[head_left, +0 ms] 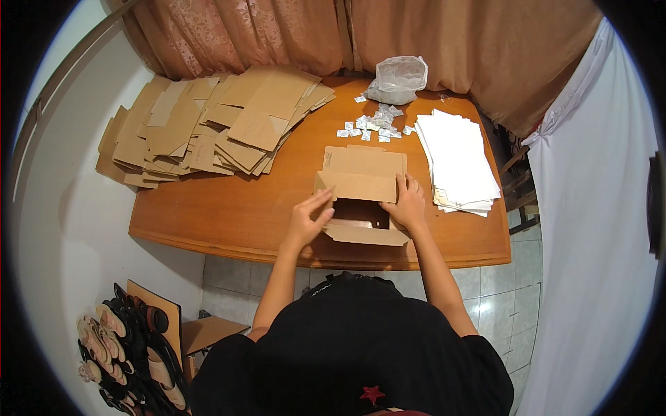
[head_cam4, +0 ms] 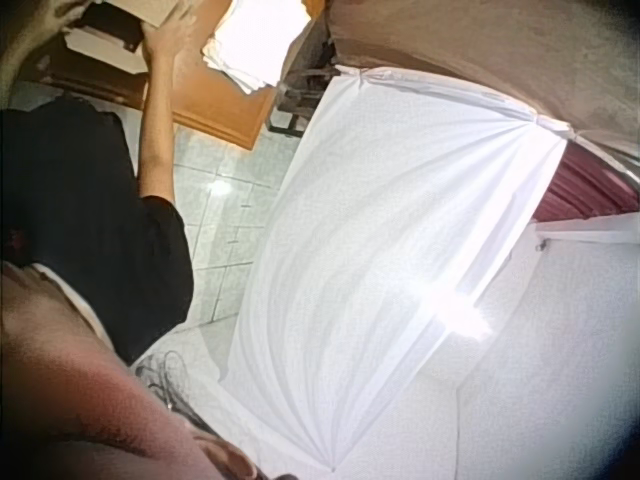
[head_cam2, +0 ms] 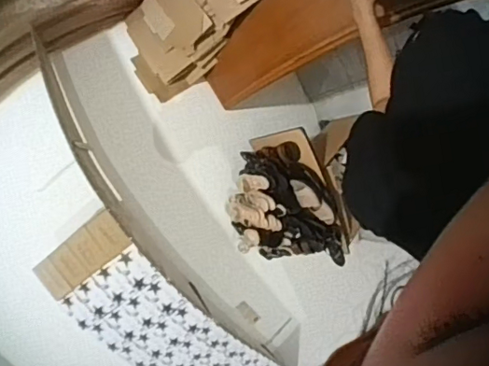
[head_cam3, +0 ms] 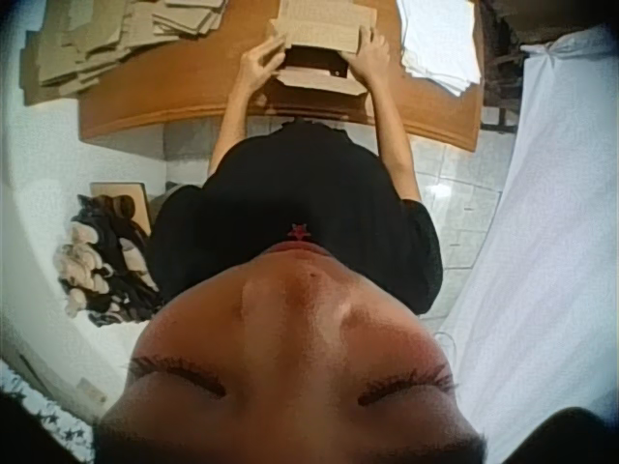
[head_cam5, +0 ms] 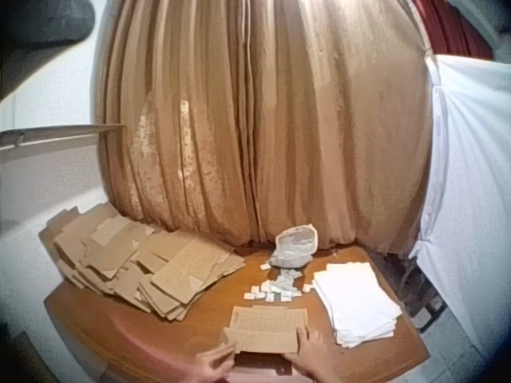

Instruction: Folding cardboard into shoe boxes, placing tissue paper inside, and stacking them on a shelf.

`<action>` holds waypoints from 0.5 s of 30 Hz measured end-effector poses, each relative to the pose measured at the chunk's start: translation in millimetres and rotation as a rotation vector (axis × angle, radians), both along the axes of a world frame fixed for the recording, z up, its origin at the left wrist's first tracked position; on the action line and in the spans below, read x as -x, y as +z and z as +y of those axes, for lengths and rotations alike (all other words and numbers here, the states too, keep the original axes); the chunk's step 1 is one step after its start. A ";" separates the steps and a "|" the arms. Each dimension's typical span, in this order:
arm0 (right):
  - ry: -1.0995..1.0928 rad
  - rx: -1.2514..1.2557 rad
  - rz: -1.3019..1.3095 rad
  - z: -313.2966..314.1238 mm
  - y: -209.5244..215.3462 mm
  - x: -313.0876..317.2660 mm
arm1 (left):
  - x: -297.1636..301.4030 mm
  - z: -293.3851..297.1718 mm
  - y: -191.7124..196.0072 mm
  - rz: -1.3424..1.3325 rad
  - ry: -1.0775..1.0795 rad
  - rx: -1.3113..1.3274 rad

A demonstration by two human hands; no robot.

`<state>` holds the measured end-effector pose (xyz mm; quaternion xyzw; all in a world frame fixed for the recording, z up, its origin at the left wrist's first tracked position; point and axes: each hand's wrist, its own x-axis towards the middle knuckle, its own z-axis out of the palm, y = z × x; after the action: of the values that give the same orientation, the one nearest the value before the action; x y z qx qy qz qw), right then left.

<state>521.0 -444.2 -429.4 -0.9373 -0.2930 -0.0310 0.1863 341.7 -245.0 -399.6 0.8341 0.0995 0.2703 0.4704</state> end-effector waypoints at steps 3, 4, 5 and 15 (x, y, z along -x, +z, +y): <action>-0.001 -0.005 0.002 -0.2 1.1 0.9 | -4.7 -7.1 -11.2 0.069 -0.158 -0.036; 0.002 -0.013 0.005 -0.2 1.7 1.6 | -4.7 -8.9 -12.5 0.148 -0.170 -0.126; -0.001 -0.013 0.005 -0.3 2.6 2.2 | -5.2 -10.4 -13.9 0.227 -0.181 -0.216; -0.020 0.031 0.010 0.4 7.0 5.4 | -8.6 -5.7 -20.8 0.423 -0.291 -0.309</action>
<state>515.5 -443.9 -422.4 -0.9432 -0.2830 -0.0234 0.1727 350.2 -250.7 -420.5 0.9392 0.0323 0.0321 0.3404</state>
